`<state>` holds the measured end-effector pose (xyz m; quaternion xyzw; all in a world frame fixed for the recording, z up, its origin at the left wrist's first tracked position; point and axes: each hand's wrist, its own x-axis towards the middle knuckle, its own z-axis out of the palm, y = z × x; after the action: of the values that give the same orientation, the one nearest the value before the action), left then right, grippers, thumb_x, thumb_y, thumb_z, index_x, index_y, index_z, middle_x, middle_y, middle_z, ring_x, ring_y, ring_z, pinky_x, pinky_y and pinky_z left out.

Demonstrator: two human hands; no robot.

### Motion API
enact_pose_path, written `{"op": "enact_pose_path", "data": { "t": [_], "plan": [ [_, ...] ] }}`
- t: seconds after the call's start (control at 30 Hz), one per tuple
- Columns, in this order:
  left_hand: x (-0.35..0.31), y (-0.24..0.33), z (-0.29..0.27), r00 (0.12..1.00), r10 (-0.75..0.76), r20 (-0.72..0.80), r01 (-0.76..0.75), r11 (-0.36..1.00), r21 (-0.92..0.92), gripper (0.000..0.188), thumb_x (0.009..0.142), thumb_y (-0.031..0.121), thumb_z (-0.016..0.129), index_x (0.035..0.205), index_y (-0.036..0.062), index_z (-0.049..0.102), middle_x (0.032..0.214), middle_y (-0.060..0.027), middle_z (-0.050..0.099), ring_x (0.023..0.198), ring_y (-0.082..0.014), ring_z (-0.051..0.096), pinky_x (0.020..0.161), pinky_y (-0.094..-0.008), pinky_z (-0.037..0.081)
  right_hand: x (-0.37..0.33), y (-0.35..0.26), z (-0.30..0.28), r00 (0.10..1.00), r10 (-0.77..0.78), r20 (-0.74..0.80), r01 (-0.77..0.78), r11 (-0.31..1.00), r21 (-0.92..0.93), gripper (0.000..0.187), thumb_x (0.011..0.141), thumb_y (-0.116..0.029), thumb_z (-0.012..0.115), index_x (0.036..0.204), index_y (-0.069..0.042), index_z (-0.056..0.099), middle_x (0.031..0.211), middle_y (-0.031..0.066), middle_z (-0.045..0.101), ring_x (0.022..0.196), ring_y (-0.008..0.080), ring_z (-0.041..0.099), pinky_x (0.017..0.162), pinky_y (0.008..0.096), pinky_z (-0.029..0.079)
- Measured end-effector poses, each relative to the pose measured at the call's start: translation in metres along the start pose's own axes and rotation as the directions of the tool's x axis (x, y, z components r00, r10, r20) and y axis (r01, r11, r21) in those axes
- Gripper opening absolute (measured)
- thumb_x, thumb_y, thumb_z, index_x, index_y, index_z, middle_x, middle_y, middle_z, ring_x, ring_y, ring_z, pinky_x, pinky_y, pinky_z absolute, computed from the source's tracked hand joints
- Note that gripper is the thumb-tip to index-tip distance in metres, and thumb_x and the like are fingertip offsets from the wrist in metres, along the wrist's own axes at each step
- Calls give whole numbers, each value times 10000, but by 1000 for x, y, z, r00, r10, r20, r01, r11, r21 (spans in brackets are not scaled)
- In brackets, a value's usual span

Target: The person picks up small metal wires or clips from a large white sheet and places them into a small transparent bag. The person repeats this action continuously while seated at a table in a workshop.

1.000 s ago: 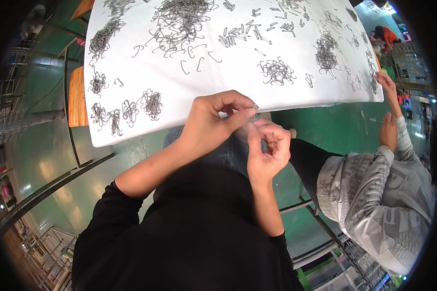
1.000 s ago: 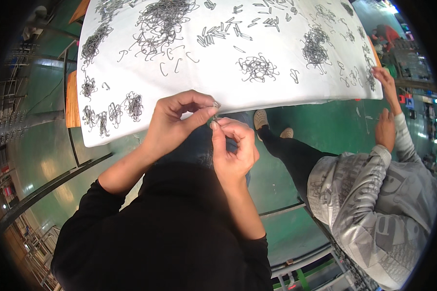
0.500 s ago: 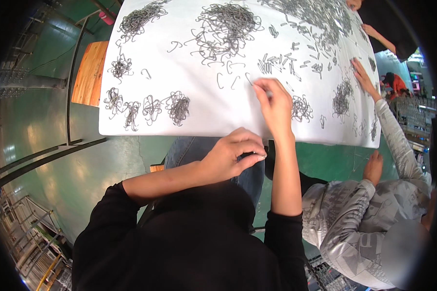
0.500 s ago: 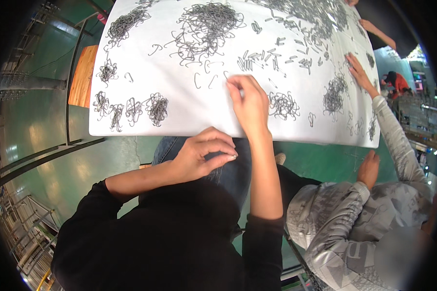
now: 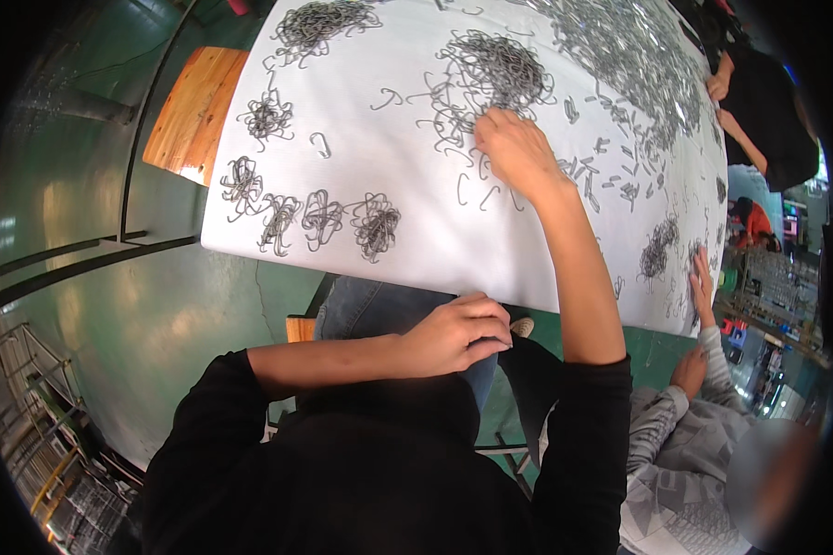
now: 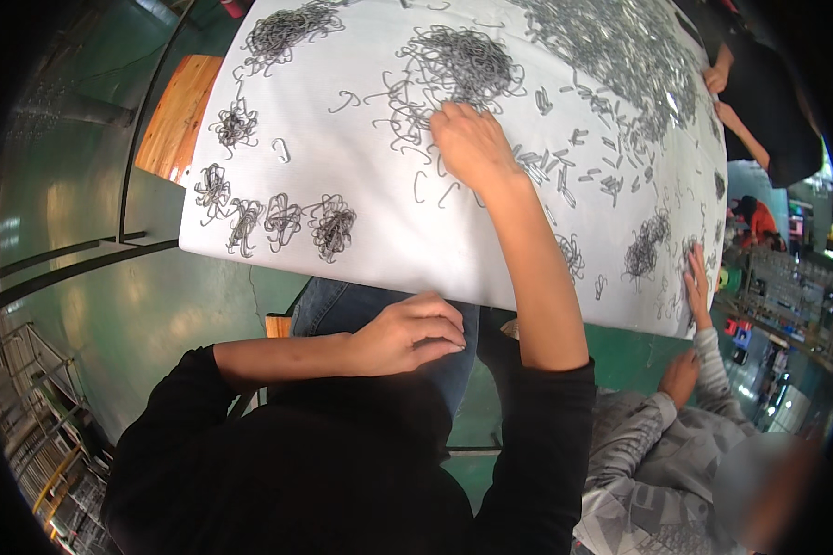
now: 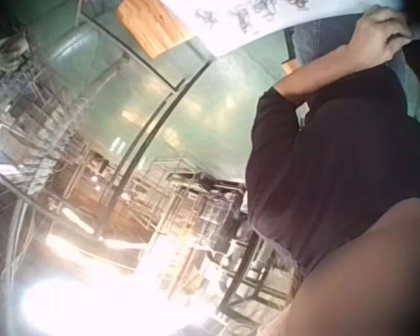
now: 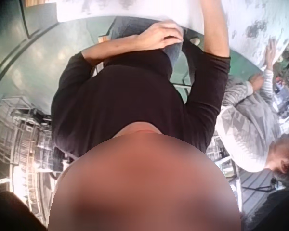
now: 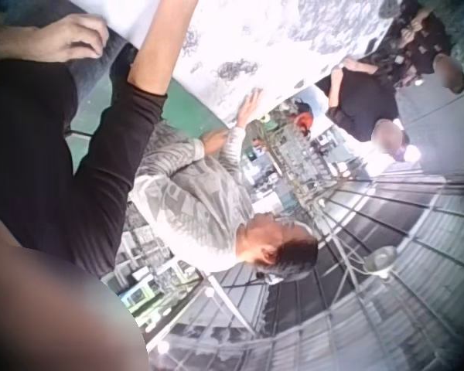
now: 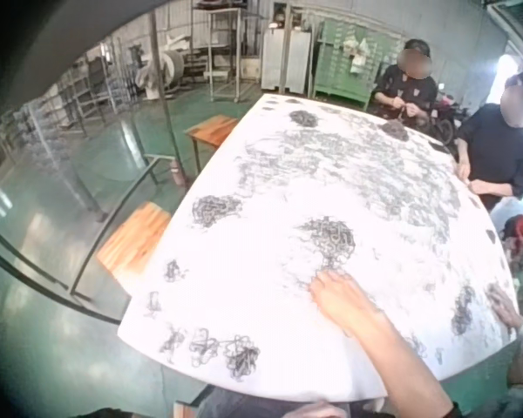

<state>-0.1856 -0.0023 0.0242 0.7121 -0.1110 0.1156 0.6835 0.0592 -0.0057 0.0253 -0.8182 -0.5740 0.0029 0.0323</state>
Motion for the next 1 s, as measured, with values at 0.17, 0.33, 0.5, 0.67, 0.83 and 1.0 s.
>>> {"op": "enact_pose_path", "data": {
  "t": [0.17,0.33,0.5,0.67,0.83,1.0],
  "plan": [
    [-3,-7,2,999,43,4,-43,999,26,95,792,58,708,877,49,667,970,-35,590,895,-215,583,768,-326,508,14,-14,-4,952,302,-52,-234,827,511,181,811,9,628,983,-45,634,886,129,635,831,280,627,762,381,508],
    [-4,-11,2,999,33,22,-34,998,47,81,798,73,696,867,48,662,968,-42,593,918,-227,581,787,-344,507,69,-36,2,946,312,91,-287,668,687,262,851,-33,608,1112,-51,625,875,80,644,777,174,635,702,277,506],
    [-8,-13,1,999,13,30,-15,998,67,89,799,90,697,863,59,644,983,-47,590,949,-232,579,838,-346,501,104,-55,-2,951,289,107,-300,790,535,218,840,-60,597,1052,-80,645,971,137,662,910,308,644,805,405,509],
    [-11,-14,2,1000,13,10,-13,997,71,93,789,80,702,856,33,658,1013,-72,602,971,-251,589,813,-352,519,111,-56,1,971,218,98,-238,912,335,141,844,-101,605,957,-83,687,1036,126,628,962,308,628,835,413,504],
    [-12,-15,0,1000,14,2,-14,995,99,107,776,82,712,853,32,658,1012,-75,601,966,-259,589,819,-355,519,112,-56,7,962,221,158,-256,932,256,106,839,-166,653,900,-105,714,997,88,631,958,280,622,826,400,497],
    [-12,-15,-1,999,22,-32,-18,991,135,108,766,73,722,851,50,659,961,-66,603,929,-251,597,812,-357,518,122,-63,10,944,223,243,-246,967,67,118,833,-206,677,886,-104,701,1020,80,631,953,282,623,819,394,497]
  ]
}}
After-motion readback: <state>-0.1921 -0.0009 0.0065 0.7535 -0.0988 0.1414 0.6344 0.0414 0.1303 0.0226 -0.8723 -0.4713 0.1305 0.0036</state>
